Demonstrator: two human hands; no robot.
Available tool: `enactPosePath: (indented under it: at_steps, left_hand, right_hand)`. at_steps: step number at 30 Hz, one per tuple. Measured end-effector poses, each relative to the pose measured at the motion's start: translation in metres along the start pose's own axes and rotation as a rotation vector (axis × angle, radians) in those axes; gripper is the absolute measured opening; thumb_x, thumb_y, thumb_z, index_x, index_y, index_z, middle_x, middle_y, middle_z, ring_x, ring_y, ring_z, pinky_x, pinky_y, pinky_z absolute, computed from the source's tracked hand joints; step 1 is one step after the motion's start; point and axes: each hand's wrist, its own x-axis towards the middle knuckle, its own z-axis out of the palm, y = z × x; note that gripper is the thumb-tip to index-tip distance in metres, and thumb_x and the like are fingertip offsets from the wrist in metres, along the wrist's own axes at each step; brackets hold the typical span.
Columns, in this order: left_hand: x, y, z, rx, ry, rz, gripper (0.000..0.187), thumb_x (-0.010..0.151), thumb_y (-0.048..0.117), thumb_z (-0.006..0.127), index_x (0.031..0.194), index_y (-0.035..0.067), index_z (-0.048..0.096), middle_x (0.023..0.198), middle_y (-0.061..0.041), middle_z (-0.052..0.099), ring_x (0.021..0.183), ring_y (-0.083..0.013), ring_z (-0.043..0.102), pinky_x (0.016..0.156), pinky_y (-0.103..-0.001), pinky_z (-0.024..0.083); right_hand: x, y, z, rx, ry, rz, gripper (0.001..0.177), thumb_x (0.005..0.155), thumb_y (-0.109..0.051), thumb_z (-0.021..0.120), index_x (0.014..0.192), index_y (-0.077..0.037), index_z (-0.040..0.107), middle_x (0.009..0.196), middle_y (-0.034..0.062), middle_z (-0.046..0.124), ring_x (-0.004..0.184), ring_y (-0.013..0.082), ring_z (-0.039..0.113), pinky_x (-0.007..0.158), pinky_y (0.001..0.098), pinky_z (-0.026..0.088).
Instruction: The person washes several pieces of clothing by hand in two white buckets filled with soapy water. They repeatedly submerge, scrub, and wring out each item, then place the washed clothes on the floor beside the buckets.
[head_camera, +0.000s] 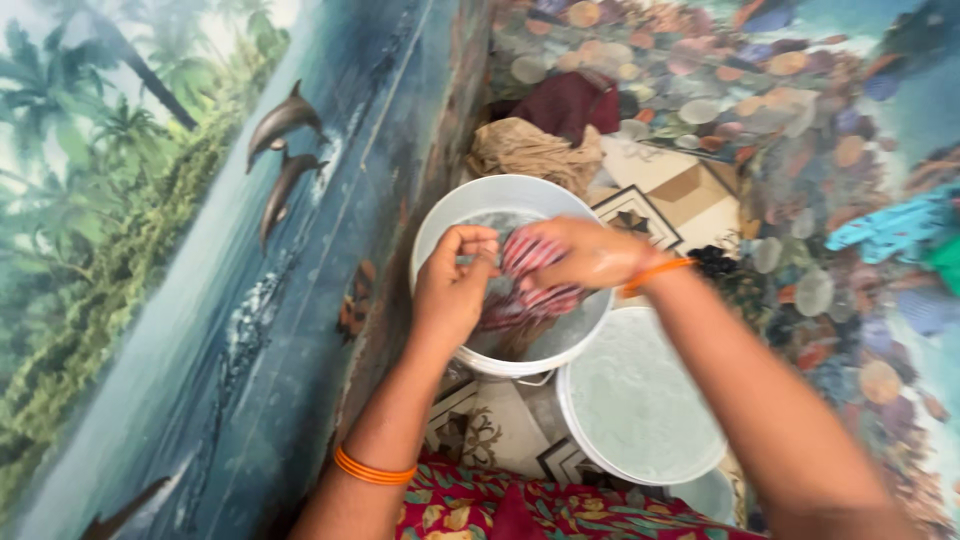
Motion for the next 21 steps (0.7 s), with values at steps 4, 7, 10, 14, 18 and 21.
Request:
enactPosePath:
  at_steps: [4,7,10,14,18,21]
  left_hand:
    - [0.002,-0.008,0.008,0.003,0.018,0.01,0.018,0.099,0.015,0.063,0.115,0.007,0.065,0.097,-0.003,0.07,0.078,-0.0111,0.07,0.066,-0.025,0.052]
    - [0.007,-0.018,0.014,-0.024,0.012,0.062,0.017,0.1,0.015,0.063,0.113,0.005,0.065,0.098,-0.004,0.07,0.079,-0.012,0.071,0.07,-0.025,0.055]
    - [0.008,-0.027,0.021,-0.002,-0.005,0.134,0.017,0.102,0.017,0.063,0.112,0.003,0.066,0.1,-0.005,0.07,0.086,-0.0115,0.068,0.074,-0.026,0.062]
    - [0.003,-0.028,0.035,0.101,-0.046,0.064,0.021,0.101,0.023,0.064,0.111,0.005,0.067,0.103,-0.006,0.071,0.088,-0.0129,0.07,0.072,-0.027,0.059]
    - [-0.009,-0.019,0.044,0.246,-0.065,-0.037,0.025,0.1,0.029,0.064,0.111,0.007,0.066,0.104,-0.007,0.072,0.079,-0.0161,0.074,0.069,-0.028,0.054]
    - [-0.017,-0.013,0.051,0.281,-0.089,-0.056,0.027,0.099,0.03,0.064,0.113,0.007,0.066,0.106,-0.007,0.071,0.079,-0.0165,0.074,0.069,-0.029,0.054]
  right_hand:
    - [-0.109,-0.097,-0.031,0.111,0.23,-0.062,0.034,0.088,-0.005,0.068,0.122,-0.002,0.065,0.106,0.007,0.076,0.095,0.0157,0.077,0.081,0.0318,0.065]
    - [-0.188,-0.148,-0.041,-0.151,0.62,-0.03,0.03,0.083,0.0,0.07,0.113,-0.001,0.069,0.115,0.0063,0.076,0.103,0.0167,0.073,0.089,0.0325,0.061]
    - [-0.244,-0.16,-0.033,-0.108,0.761,-0.422,0.016,0.094,-0.002,0.072,0.106,-0.005,0.062,0.112,0.0023,0.069,0.109,0.0137,0.07,0.099,0.0292,0.06]
    - [-0.288,-0.119,-0.031,-0.148,0.876,-0.259,0.014,0.096,0.002,0.07,0.108,-0.003,0.064,0.116,0.0051,0.068,0.119,0.0131,0.065,0.111,0.0302,0.052]
    - [-0.282,-0.018,-0.018,-0.149,0.642,-0.11,0.032,0.093,-0.003,0.06,0.125,-0.004,0.062,0.122,0.0061,0.069,0.112,0.0147,0.063,0.101,0.0312,0.05]
    - [-0.26,0.073,0.003,-0.103,0.587,-0.055,0.033,0.097,-0.007,0.056,0.13,-0.003,0.056,0.118,0.0067,0.066,0.111,0.0153,0.063,0.101,0.0322,0.051]
